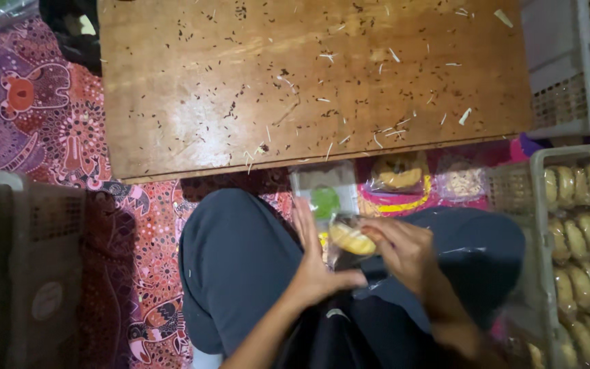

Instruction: The person sits on the floor and repeatedly picks up doughnuts from a wooden board, places each into a clear plastic bag, and then puts the bagged doughnut into a white plastic crate. The process is repeated for multiple doughnuts.

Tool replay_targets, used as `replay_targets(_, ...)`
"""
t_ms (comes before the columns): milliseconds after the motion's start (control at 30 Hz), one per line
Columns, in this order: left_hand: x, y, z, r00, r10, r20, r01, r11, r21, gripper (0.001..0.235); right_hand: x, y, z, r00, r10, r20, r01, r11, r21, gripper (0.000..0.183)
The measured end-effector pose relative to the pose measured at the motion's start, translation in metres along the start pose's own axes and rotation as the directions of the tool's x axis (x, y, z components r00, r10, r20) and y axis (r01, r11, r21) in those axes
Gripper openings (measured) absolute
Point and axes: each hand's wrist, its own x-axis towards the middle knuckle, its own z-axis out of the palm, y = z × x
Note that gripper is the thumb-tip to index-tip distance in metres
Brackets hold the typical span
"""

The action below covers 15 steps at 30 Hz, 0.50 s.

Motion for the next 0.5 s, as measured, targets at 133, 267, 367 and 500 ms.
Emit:
replay_targets(133,-0.019,-0.001,-0.01,0.982,0.176,0.071,-0.19,0.923,0.335,0.029,-0.001,-0.008,-0.007,0.985,0.165,0.051,-0.168,0.984,0.064,0.016)
replay_targets(267,-0.014,0.002,-0.011,0.986,-0.158,0.054,0.161,0.985,-0.061,0.028,-0.001,-0.023,-0.017,0.977,-0.207,-0.046,0.196,0.966,-0.167,0.034)
replay_targets(367,-0.018,0.018,-0.002,0.918,-0.378,0.123,0.339,0.906,0.254,0.027,0.0,-0.031,-0.019,0.861,-0.426,0.278,0.489,0.843,-0.224,0.047)
replay_targets(500,-0.042,0.058,0.019,0.903,-0.142,0.405,-0.017,0.931,0.365,0.025,-0.001,-0.023,-0.021,0.808,-0.432,0.401,0.544,0.808,-0.225,0.03)
